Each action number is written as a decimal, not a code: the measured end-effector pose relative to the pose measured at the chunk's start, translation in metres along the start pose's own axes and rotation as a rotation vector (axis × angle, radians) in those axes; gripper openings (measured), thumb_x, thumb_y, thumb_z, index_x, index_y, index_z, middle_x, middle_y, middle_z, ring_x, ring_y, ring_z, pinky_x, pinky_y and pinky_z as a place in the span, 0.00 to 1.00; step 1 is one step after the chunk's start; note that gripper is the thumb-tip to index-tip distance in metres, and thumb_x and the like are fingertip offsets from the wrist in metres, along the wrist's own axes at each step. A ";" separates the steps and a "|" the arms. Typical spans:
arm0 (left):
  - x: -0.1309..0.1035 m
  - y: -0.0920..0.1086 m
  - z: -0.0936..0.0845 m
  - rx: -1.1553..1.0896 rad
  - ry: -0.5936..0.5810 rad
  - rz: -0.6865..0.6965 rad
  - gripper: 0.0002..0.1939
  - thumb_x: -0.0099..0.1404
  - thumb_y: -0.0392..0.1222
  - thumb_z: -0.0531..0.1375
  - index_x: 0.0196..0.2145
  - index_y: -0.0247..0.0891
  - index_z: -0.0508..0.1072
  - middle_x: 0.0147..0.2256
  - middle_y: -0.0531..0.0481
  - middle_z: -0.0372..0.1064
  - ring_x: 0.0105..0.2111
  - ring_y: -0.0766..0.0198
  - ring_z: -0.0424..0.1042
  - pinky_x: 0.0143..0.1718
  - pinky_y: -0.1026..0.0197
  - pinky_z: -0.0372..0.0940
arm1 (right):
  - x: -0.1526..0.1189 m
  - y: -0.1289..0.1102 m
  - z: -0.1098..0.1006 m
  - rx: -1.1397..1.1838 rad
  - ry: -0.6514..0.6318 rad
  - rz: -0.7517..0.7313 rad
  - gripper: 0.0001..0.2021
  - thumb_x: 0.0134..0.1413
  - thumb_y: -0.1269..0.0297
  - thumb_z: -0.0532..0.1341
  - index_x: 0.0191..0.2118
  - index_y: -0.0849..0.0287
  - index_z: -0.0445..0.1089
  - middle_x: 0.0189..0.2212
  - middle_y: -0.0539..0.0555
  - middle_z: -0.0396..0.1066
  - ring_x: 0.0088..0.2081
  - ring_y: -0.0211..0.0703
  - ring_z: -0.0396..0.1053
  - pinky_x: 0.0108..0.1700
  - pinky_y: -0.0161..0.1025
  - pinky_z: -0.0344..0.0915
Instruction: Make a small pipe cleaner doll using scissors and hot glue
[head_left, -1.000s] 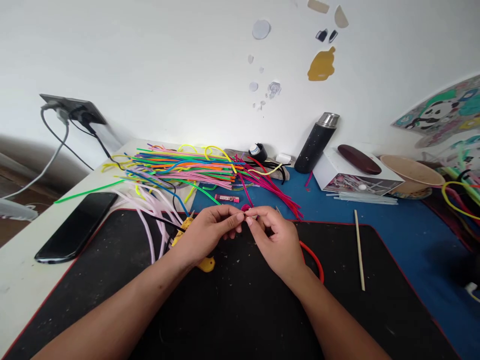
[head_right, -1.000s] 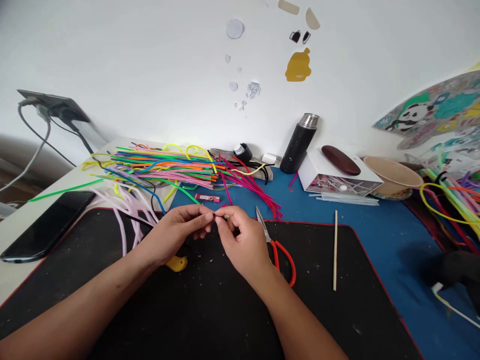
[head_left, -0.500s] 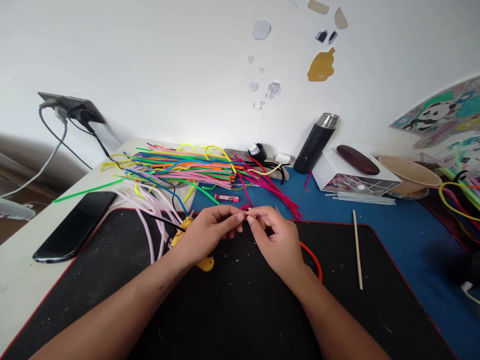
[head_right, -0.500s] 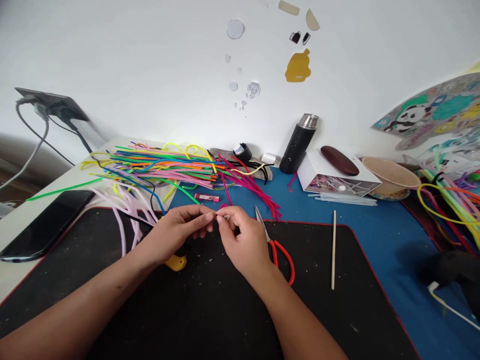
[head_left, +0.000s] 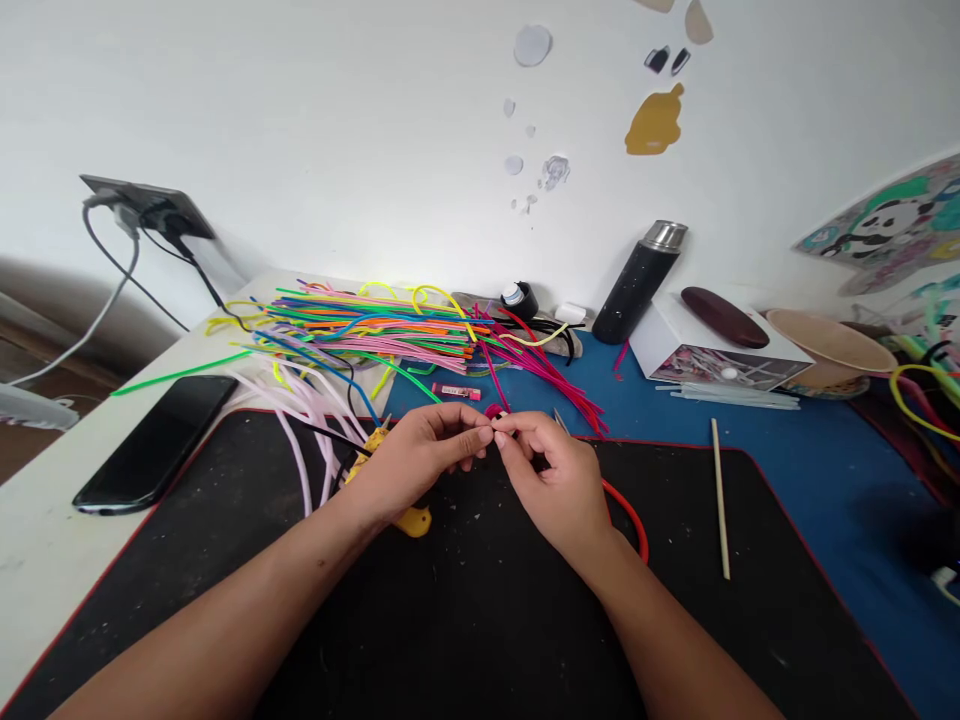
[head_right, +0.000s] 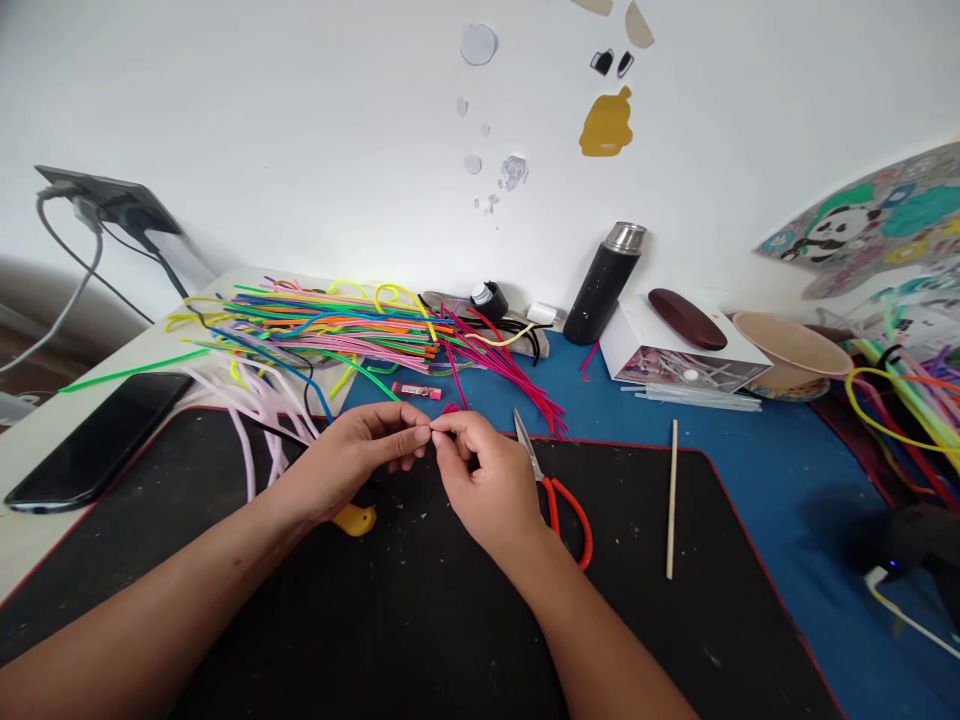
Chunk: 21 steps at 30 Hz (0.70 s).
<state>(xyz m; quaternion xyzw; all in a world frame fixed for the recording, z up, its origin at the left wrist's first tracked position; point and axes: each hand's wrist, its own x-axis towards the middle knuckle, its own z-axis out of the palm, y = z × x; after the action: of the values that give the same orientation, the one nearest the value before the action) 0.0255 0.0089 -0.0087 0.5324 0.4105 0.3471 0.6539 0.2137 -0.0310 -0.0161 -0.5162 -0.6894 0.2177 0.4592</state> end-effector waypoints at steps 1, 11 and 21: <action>0.000 0.000 0.000 0.001 0.003 0.001 0.17 0.64 0.56 0.72 0.35 0.39 0.80 0.29 0.55 0.70 0.27 0.68 0.65 0.31 0.63 0.60 | 0.000 0.000 0.000 0.000 -0.001 0.001 0.07 0.69 0.66 0.62 0.44 0.56 0.79 0.20 0.42 0.63 0.22 0.36 0.62 0.29 0.34 0.62; -0.001 0.001 0.001 0.011 0.037 0.017 0.16 0.64 0.55 0.71 0.34 0.38 0.79 0.28 0.54 0.69 0.27 0.68 0.65 0.31 0.63 0.61 | 0.003 -0.001 -0.004 0.050 0.039 0.014 0.06 0.70 0.65 0.62 0.43 0.56 0.78 0.20 0.40 0.59 0.20 0.34 0.59 0.26 0.34 0.58; -0.002 0.004 0.003 0.052 0.055 -0.002 0.19 0.61 0.58 0.71 0.34 0.39 0.78 0.28 0.54 0.68 0.27 0.67 0.64 0.30 0.63 0.61 | 0.001 -0.001 -0.001 -0.011 0.018 -0.033 0.07 0.70 0.66 0.62 0.45 0.56 0.79 0.20 0.41 0.59 0.21 0.35 0.60 0.29 0.34 0.61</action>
<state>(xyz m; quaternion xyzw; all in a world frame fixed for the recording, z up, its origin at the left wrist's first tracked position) 0.0277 0.0066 -0.0038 0.5393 0.4377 0.3501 0.6285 0.2143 -0.0307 -0.0147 -0.5094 -0.6946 0.2016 0.4662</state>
